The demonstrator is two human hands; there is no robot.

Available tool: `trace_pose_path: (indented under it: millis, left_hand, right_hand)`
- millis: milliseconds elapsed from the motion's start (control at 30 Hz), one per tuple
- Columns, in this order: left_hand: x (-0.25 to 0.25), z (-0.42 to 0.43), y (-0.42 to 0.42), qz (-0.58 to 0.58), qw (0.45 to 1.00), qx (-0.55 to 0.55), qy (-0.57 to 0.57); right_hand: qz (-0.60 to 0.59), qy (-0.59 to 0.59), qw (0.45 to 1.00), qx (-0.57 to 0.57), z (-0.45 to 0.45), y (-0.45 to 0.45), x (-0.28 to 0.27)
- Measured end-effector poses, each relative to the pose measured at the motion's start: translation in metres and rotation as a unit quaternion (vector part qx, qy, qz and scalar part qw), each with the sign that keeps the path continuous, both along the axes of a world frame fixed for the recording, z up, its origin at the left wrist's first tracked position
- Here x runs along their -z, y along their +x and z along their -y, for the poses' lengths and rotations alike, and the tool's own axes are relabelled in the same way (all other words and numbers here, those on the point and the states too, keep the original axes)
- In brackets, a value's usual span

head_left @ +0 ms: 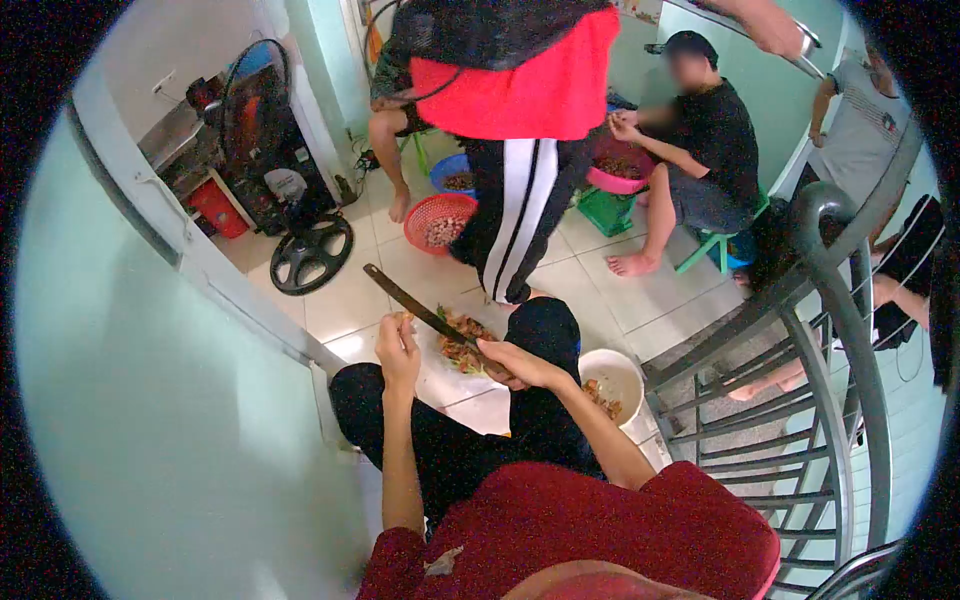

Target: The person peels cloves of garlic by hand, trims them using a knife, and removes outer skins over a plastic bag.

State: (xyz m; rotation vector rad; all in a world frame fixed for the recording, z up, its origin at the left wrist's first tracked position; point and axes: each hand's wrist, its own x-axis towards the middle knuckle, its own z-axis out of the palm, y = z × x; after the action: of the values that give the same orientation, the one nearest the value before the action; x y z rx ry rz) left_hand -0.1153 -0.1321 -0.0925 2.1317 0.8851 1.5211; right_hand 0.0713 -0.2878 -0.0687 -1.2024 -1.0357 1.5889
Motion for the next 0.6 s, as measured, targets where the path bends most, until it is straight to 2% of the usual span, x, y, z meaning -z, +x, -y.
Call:
trace_pose_path:
  millis: [33, 133, 200, 300, 400, 433, 500, 533, 600]
  left_hand:
    - [0.0, 0.001, -0.001, -0.019, 1.0, 0.004, 0.002]
    - [0.002, 0.0, 0.0, -0.025, 0.999, 0.026, -0.01]
    - [0.0, 0.003, -0.001, -0.033, 0.999, 0.039, -0.018]
    - [0.008, 0.0, -0.002, -0.053, 0.998, 0.015, -0.021]
    - [-0.003, 0.006, 0.004, -0.039, 0.99, -0.028, -0.135]
    - [0.005, 0.004, 0.005, -0.006, 0.996, -0.033, -0.085]
    - [0.01, -0.001, 0.005, -0.023, 0.99, -0.091, -0.104]
    - [0.001, 0.004, 0.008, 0.013, 0.991, -0.077, -0.105]
    - [0.006, 0.003, 0.004, 0.002, 0.989, -0.101, -0.105]
  right_hand:
    - [-0.003, -0.003, 1.0, -0.004, 0.0, -0.002, 0.006]
    - [0.103, 0.103, 0.988, 0.045, -0.001, -0.003, 0.024]
    - [0.043, -0.038, 0.998, -0.001, 0.002, 0.004, 0.027]
    - [0.082, -0.022, 0.995, 0.049, 0.01, 0.01, 0.034]
    - [0.136, 0.07, 0.98, 0.129, 0.02, 0.018, 0.048]
    - [0.125, 0.074, 0.975, 0.168, 0.024, 0.018, 0.047]
    - [0.103, -0.027, 0.988, 0.113, 0.033, 0.032, 0.033]
    - [0.116, -0.02, 0.982, 0.148, 0.035, 0.028, 0.03]
    - [0.129, -0.004, 0.975, 0.179, 0.031, 0.03, 0.041]
